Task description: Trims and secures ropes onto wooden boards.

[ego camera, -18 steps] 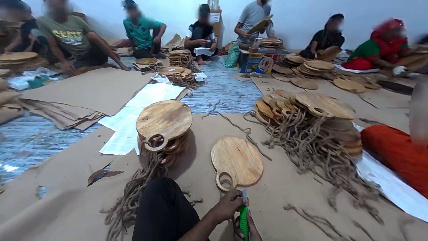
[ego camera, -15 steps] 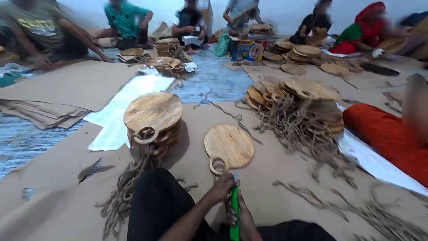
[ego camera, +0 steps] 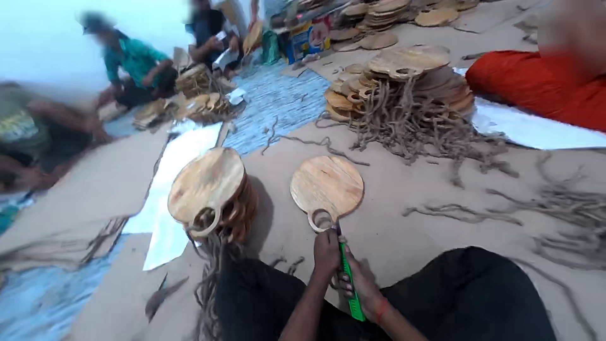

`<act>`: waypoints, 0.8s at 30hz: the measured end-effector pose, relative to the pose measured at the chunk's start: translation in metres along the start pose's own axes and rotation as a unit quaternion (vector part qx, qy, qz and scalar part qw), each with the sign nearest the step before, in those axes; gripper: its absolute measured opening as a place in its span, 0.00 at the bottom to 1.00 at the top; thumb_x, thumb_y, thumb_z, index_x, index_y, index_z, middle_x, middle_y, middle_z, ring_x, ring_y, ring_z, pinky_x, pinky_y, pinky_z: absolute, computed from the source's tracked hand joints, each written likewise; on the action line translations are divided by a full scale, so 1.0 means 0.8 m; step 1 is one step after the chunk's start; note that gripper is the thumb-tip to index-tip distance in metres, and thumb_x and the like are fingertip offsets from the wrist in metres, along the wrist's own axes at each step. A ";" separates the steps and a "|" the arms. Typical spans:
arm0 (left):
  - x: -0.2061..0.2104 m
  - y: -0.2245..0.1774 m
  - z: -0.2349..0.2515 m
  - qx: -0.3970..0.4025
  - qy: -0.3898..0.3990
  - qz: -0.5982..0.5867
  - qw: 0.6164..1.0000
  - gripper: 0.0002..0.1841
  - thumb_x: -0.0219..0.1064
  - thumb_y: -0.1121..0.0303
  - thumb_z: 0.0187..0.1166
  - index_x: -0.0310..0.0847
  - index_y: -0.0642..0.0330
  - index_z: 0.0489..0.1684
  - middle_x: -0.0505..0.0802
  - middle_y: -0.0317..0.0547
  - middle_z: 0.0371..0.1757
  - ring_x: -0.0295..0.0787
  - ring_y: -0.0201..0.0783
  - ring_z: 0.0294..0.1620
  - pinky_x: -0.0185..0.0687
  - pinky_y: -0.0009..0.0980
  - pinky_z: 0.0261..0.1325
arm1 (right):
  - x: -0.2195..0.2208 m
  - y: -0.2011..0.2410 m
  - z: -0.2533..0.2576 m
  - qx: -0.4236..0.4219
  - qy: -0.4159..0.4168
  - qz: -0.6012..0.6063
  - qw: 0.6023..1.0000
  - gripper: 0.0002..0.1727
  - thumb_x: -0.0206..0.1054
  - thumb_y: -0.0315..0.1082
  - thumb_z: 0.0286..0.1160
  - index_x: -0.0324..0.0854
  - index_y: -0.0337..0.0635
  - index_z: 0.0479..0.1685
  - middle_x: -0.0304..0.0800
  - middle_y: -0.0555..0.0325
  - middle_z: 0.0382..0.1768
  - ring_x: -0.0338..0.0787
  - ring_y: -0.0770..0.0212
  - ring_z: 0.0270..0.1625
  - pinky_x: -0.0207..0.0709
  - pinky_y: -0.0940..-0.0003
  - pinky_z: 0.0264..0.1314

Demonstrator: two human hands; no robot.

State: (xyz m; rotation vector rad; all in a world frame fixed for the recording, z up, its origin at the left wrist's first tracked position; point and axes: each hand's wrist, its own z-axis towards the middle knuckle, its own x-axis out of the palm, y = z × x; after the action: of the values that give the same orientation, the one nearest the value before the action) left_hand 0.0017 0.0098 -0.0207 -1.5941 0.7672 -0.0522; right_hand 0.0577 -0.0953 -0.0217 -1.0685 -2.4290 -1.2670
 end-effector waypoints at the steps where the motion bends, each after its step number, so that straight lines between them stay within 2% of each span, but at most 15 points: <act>1: -0.002 -0.002 -0.003 0.004 -0.002 0.010 1.000 0.28 0.41 0.60 0.92 0.87 0.68 0.34 0.88 0.48 0.27 0.87 0.44 0.33 0.84 0.49 0.46 | 0.005 -0.003 -0.005 -0.007 -0.008 -0.004 1.000 0.30 0.37 0.57 0.95 0.69 0.48 0.27 0.63 0.69 0.11 0.63 0.73 0.10 0.61 0.79 0.13; 3: -0.008 -0.002 -0.001 0.013 -0.011 0.041 0.999 0.28 0.41 0.61 0.89 0.85 0.67 0.28 0.88 0.47 0.25 0.87 0.44 0.31 0.84 0.50 0.44 | 0.016 -0.009 -0.014 -0.020 -0.021 -0.012 1.000 0.28 0.38 0.56 0.95 0.69 0.47 0.31 0.61 0.70 0.13 0.61 0.74 0.11 0.59 0.79 0.13; 6: -0.013 0.010 0.004 0.046 -0.006 0.065 0.997 0.28 0.41 0.60 0.87 0.81 0.63 0.20 0.84 0.43 0.19 0.84 0.42 0.26 0.82 0.49 0.39 | 0.030 -0.025 -0.023 -0.036 -0.041 0.013 0.998 0.28 0.37 0.55 0.96 0.69 0.47 0.32 0.60 0.69 0.13 0.60 0.73 0.11 0.59 0.79 0.13; 9: -0.012 0.017 0.002 0.099 -0.004 0.086 0.991 0.27 0.42 0.60 0.85 0.78 0.61 0.14 0.79 0.41 0.15 0.80 0.41 0.21 0.78 0.47 0.32 | 0.041 -0.030 -0.039 -0.041 -0.066 0.042 0.996 0.28 0.38 0.54 0.96 0.69 0.46 0.31 0.60 0.69 0.12 0.60 0.73 0.10 0.57 0.79 0.11; 11: -0.014 0.012 -0.003 0.112 0.009 0.132 0.985 0.28 0.43 0.60 0.86 0.79 0.64 0.15 0.80 0.46 0.16 0.82 0.45 0.23 0.78 0.49 0.33 | 0.051 -0.027 -0.050 -0.018 -0.084 0.059 0.995 0.28 0.38 0.55 0.96 0.68 0.46 0.31 0.59 0.69 0.11 0.60 0.74 0.09 0.57 0.79 0.11; 13: -0.027 -0.003 -0.007 0.057 0.033 0.208 0.976 0.28 0.44 0.60 0.91 0.86 0.70 0.30 0.89 0.59 0.28 0.90 0.57 0.36 0.82 0.57 0.45 | 0.058 -0.025 -0.073 -0.024 -0.093 0.071 0.993 0.29 0.36 0.57 0.95 0.67 0.46 0.31 0.59 0.70 0.11 0.60 0.74 0.09 0.58 0.80 0.12; 14: -0.041 -0.009 -0.005 -0.016 0.032 0.221 0.975 0.27 0.45 0.59 0.93 0.88 0.73 0.42 0.91 0.67 0.40 0.91 0.63 0.48 0.81 0.62 0.54 | 0.055 -0.026 -0.094 -0.082 -0.085 0.061 0.991 0.29 0.34 0.55 0.96 0.67 0.47 0.30 0.61 0.72 0.11 0.61 0.76 0.10 0.59 0.81 0.13; 15: -0.067 -0.010 0.008 -0.110 0.019 0.194 0.975 0.26 0.44 0.58 0.96 0.85 0.73 0.58 0.90 0.72 0.56 0.86 0.68 0.62 0.76 0.66 0.66 | 0.042 -0.021 -0.113 -0.181 -0.072 0.047 0.980 0.30 0.32 0.54 0.94 0.69 0.50 0.27 0.65 0.76 0.11 0.63 0.79 0.10 0.61 0.83 0.12; 16: -0.095 -0.002 0.030 -0.158 -0.039 0.143 0.976 0.28 0.42 0.56 0.96 0.85 0.71 0.61 0.89 0.70 0.61 0.84 0.68 0.66 0.72 0.68 0.69 | 0.020 -0.002 -0.127 -0.241 -0.072 0.055 0.966 0.34 0.30 0.61 0.92 0.71 0.52 0.24 0.69 0.76 0.10 0.65 0.79 0.09 0.63 0.83 0.11; 18: -0.116 0.005 0.054 -0.160 -0.109 0.121 0.974 0.33 0.36 0.51 0.95 0.89 0.67 0.50 0.94 0.63 0.55 0.89 0.64 0.62 0.75 0.69 0.64 | -0.044 0.039 -0.140 -0.239 -0.120 0.060 0.962 0.38 0.24 0.65 0.90 0.69 0.52 0.23 0.65 0.74 0.07 0.63 0.76 0.06 0.62 0.81 0.09; 19: -0.110 -0.001 0.055 -0.136 -0.103 0.109 0.979 0.35 0.36 0.49 0.95 0.88 0.68 0.47 0.94 0.63 0.50 0.91 0.63 0.56 0.78 0.68 0.61 | -0.071 0.051 -0.134 -0.215 -0.153 0.051 0.963 0.37 0.25 0.64 0.92 0.68 0.50 0.24 0.63 0.72 0.07 0.62 0.74 0.06 0.61 0.79 0.09; 20: -0.097 -0.012 0.050 -0.100 -0.085 0.083 0.988 0.37 0.36 0.47 0.95 0.87 0.69 0.42 0.93 0.62 0.42 0.91 0.60 0.45 0.82 0.63 0.52 | -0.089 0.059 -0.123 -0.199 -0.174 0.035 0.964 0.36 0.27 0.61 0.94 0.69 0.48 0.26 0.62 0.71 0.08 0.62 0.73 0.07 0.61 0.79 0.09; 21: -0.079 -0.022 0.040 -0.070 -0.060 0.049 0.995 0.37 0.37 0.44 0.95 0.85 0.69 0.38 0.89 0.59 0.33 0.86 0.54 0.33 0.81 0.56 0.41 | -0.098 0.063 -0.109 -0.195 -0.175 0.013 0.965 0.33 0.30 0.57 0.96 0.72 0.45 0.31 0.63 0.70 0.09 0.63 0.73 0.08 0.62 0.78 0.11; 22: -0.063 -0.024 0.031 -0.061 -0.030 0.008 0.998 0.37 0.38 0.44 0.95 0.83 0.69 0.36 0.86 0.55 0.27 0.82 0.47 0.26 0.80 0.47 0.34 | -0.100 0.061 -0.094 -0.195 -0.158 -0.013 0.968 0.29 0.35 0.51 0.97 0.75 0.42 0.37 0.65 0.70 0.11 0.64 0.73 0.10 0.64 0.78 0.13; 24: -0.040 -0.013 0.019 -0.080 0.027 -0.061 0.995 0.36 0.38 0.46 0.96 0.81 0.69 0.32 0.85 0.48 0.21 0.80 0.38 0.18 0.79 0.35 0.26 | -0.093 0.041 -0.057 -0.191 -0.107 -0.054 0.974 0.15 0.51 0.38 0.93 0.78 0.36 0.52 0.70 0.68 0.17 0.67 0.74 0.14 0.67 0.78 0.18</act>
State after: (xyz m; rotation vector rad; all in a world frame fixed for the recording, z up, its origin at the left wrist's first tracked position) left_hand -0.0117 0.0385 -0.0017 -1.7972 0.7289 -0.1263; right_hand 0.1267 -0.1562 -0.0088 -1.2378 -2.4858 -1.7963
